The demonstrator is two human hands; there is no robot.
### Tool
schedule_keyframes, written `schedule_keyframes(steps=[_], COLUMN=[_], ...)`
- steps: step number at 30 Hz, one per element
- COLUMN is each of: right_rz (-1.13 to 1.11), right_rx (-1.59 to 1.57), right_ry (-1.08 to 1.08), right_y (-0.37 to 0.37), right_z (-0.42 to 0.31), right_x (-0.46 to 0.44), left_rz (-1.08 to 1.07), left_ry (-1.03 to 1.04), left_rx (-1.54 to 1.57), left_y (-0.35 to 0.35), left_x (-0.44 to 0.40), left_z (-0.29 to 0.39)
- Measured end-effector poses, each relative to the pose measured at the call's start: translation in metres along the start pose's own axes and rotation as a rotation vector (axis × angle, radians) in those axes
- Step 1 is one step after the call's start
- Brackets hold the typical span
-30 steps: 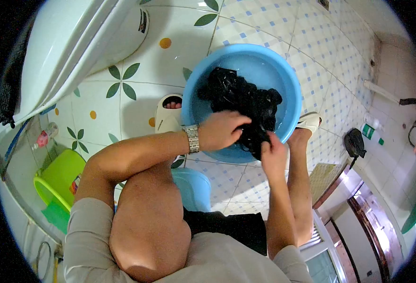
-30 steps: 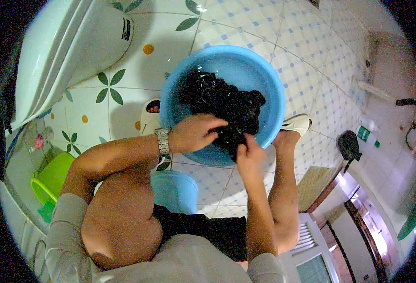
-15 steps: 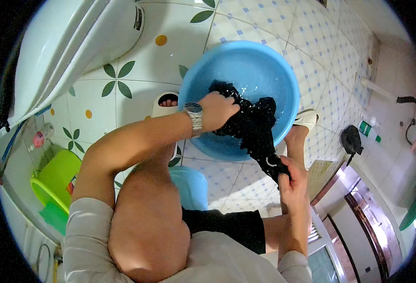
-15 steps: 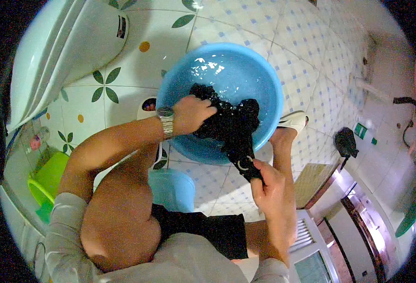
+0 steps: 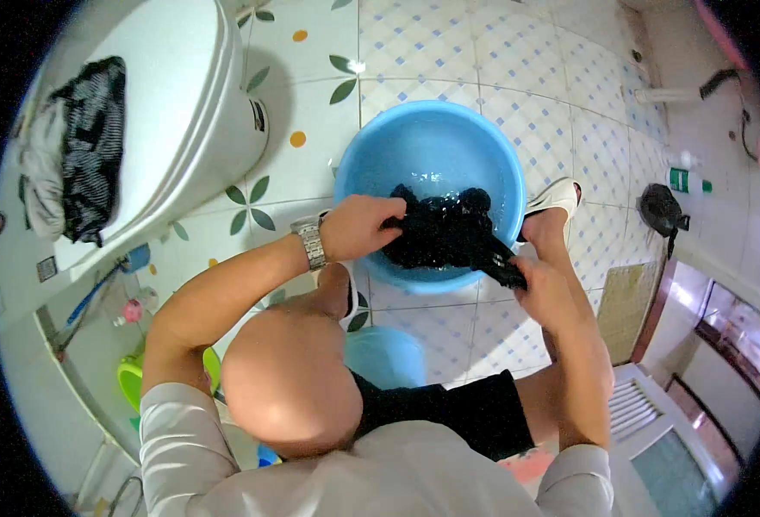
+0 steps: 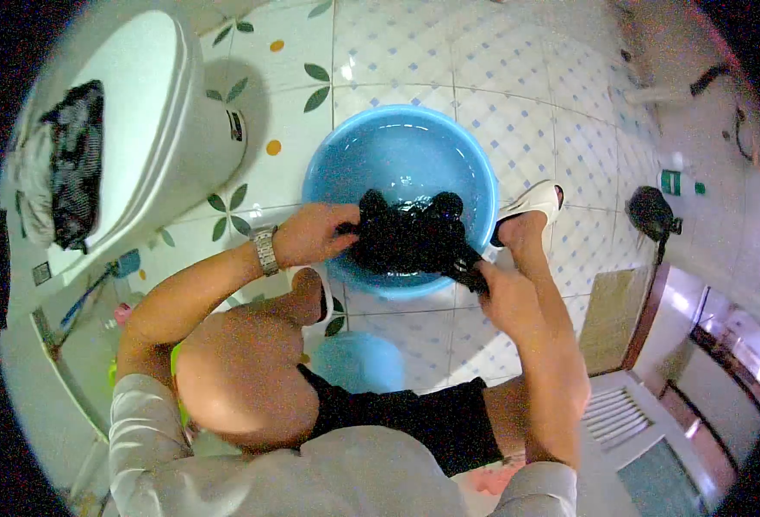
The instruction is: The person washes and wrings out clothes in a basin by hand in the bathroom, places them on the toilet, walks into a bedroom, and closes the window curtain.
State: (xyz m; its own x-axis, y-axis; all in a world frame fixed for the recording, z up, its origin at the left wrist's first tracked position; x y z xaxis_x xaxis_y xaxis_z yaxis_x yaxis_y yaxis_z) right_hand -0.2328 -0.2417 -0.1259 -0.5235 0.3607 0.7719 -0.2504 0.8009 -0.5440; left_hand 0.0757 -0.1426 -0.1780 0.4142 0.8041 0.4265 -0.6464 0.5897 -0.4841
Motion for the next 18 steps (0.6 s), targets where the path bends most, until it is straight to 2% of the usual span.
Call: schedule_keyframes(steps=[2, 4, 5, 7, 11, 14, 16, 17, 18], right_rz=[0.144, 0.316, 0.345, 0.337, 0.519, 0.725, 0.606, 0.608, 0.633], right_rx=[-0.01, 0.191, 0.174, 0.021, -0.005, -0.047, -0.692, -0.751, -0.759], right_ry=[-0.094, -0.227, -0.228, 0.088, 0.15, 0.006, -0.345, -0.455, -0.467], right_y=[-0.002, -0.015, -0.014, -0.013, -0.029, -0.04, -0.046, -0.053, -0.057], right_z=[0.011, 0.005, 0.004, 0.007, -0.006, -0.006, 0.001, -0.006, -0.015], right_x=[0.009, 0.025, 0.033, 0.048, 0.093, 0.111, 0.112, 0.124, 0.138], left_rz=[0.054, 0.205, 0.18, 0.212, 0.301, 0.392, 0.515, 0.543, 0.543], left_ry=[-0.008, 0.043, -0.001, 0.0, 0.025, 0.047, 0.033, 0.009, 0.021], left_rx=[-0.007, -0.091, -0.14, -0.25, -0.44, -0.54, -0.536, -0.56, -0.587], left_y=[-0.016, -0.037, -0.049, -0.063, -0.096, -0.107, -0.113, -0.115, -0.116], left_x=[0.008, 0.017, 0.025, 0.034, 0.066, 0.092, 0.11, 0.116, 0.121], left_z=[0.02, 0.045, 0.066, 0.091, 0.161, 0.208, 0.234, 0.241, 0.25])
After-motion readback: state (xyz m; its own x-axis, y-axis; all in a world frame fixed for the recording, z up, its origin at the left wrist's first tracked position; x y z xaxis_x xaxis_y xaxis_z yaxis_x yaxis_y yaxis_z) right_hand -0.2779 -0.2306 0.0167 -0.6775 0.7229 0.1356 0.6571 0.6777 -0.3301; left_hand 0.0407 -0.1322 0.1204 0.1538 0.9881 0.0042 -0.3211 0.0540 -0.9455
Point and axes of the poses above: each hand's wrist, its own x-axis away from the middle knuckle, its own y-axis out of the palm, z = x × y, the point moved 3 cm from there along -x, towards the middle knuckle, and after that the axes turned 15 degrees about -z, right-handed, at the moved point
